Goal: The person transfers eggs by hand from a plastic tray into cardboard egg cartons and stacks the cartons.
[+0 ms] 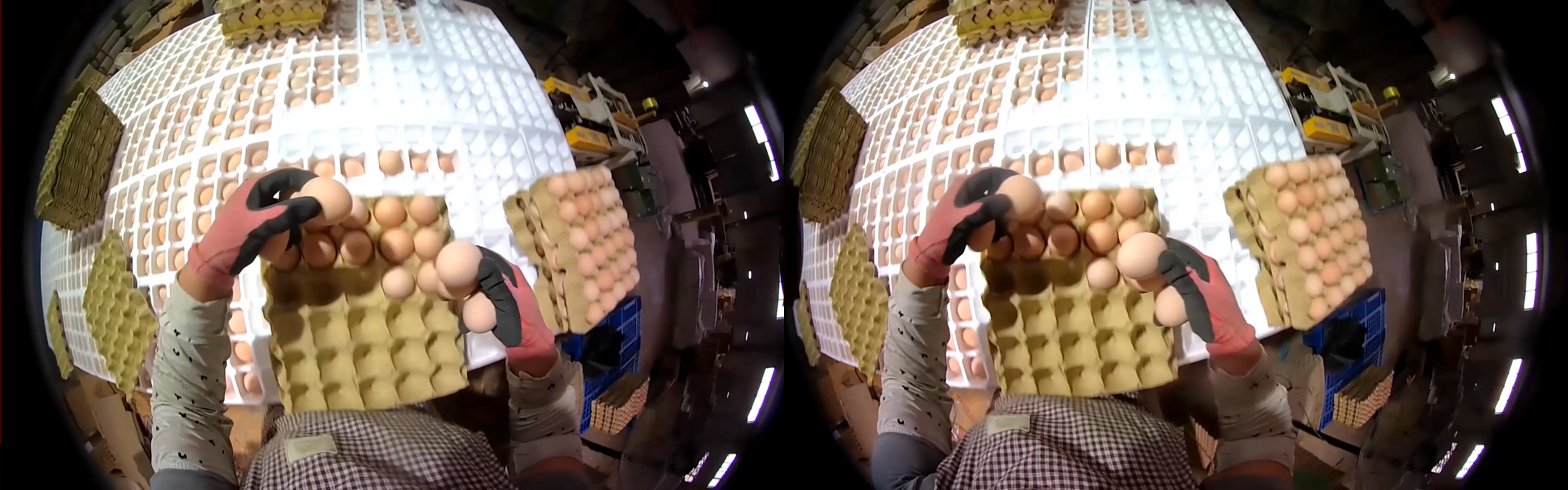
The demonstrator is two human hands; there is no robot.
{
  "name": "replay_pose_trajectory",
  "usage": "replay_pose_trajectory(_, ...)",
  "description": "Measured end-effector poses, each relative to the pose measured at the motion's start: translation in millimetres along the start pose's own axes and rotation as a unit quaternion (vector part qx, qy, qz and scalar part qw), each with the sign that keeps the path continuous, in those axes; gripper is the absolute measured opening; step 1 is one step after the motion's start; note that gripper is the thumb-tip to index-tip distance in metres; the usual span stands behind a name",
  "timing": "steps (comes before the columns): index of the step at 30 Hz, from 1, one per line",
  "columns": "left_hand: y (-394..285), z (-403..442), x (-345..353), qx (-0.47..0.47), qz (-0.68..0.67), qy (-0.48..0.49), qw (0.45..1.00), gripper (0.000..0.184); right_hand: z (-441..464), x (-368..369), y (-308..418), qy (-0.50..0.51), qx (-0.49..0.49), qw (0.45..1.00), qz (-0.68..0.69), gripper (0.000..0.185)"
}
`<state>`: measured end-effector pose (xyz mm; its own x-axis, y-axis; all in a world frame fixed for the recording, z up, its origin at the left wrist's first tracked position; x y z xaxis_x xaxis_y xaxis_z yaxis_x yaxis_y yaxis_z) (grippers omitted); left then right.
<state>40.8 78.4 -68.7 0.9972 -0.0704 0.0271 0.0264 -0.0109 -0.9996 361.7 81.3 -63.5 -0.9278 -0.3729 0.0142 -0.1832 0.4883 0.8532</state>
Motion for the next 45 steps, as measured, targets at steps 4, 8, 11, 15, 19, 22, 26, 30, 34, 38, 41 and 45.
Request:
replay_pose_trajectory(4, 11, 80, -26, -0.021, 0.098, -0.015, 0.995, 0.039, 88, -3, 45, -0.056, -0.048, 0.981, -0.179, 0.038)
replay_pose_trajectory(8, 81, 159, -35, 0.101, 0.626, 0.058, 0.771, 0.042, 217, 15, 64, -0.220, -0.288, 0.789, -0.496, 0.041)
replay_pose_trajectory(11, 99, 169, -31, 0.057, 0.672, 0.135, 0.726, 0.047, 269, 34, 62, -0.184, -0.186, 0.653, -0.711, 0.046)
replay_pose_trajectory(15, 119, 157, -73, 0.190, 0.490, -0.050, 0.849, 0.045, 299, -5, 60, -0.203, -0.246, 0.660, -0.680, 0.045)
replay_pose_trajectory(19, 143, 136, -82, 0.268, 0.507, -0.095, 0.814, 0.040, 314, -29, 25, -0.254, -0.301, 0.642, -0.657, 0.050)
replay_pose_trajectory(22, 126, 107, -85, 0.186, 0.151, -0.169, 0.956, 0.041, 278, -5, 46, -0.213, -0.351, 0.712, -0.570, 0.058)
replay_pose_trajectory(26, 73, 47, -86, 0.198, 0.057, -0.183, 0.961, 0.038, 276, 14, 17, -0.134, -0.235, 0.800, -0.535, 0.063)
replay_pose_trajectory(30, 19, -6, -59, 0.247, 0.335, 0.143, 0.898, 0.042, 279, 20, 13, -0.153, -0.139, 0.761, -0.615, 0.071)
replay_pose_trajectory(34, 16, -38, -7, 0.201, 0.592, 0.157, 0.765, 0.061, 285, 12, 21, -0.100, -0.170, 0.783, -0.590, 0.060)
replay_pose_trajectory(38, 33, -49, -33, 0.192, 0.405, 0.069, 0.891, 0.064, 143, 15, 75, -0.102, -0.229, 0.899, -0.358, 0.033)
replay_pose_trajectory(41, 31, -56, -33, 0.086, -0.072, -0.125, 0.986, 0.045, 42, 48, 60, 0.033, -0.167, 0.835, -0.523, 0.048)
replay_pose_trajectory(45, 25, -44, 10, 0.169, 0.490, 0.060, 0.853, 0.052, 25, 67, -7, -0.058, -0.287, 0.704, -0.647, 0.057)
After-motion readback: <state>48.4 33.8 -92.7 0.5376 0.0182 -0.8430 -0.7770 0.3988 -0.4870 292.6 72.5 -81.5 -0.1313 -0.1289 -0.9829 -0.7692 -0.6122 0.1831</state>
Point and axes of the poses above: each hand's wrist, its own z-axis towards the middle knuckle, its own x-axis out of the palm, y = z × x, the point moved 3 cm from there along z, towards the middle knuckle, and after that the axes turned 12 degrees about x, right-handed, at the moved point
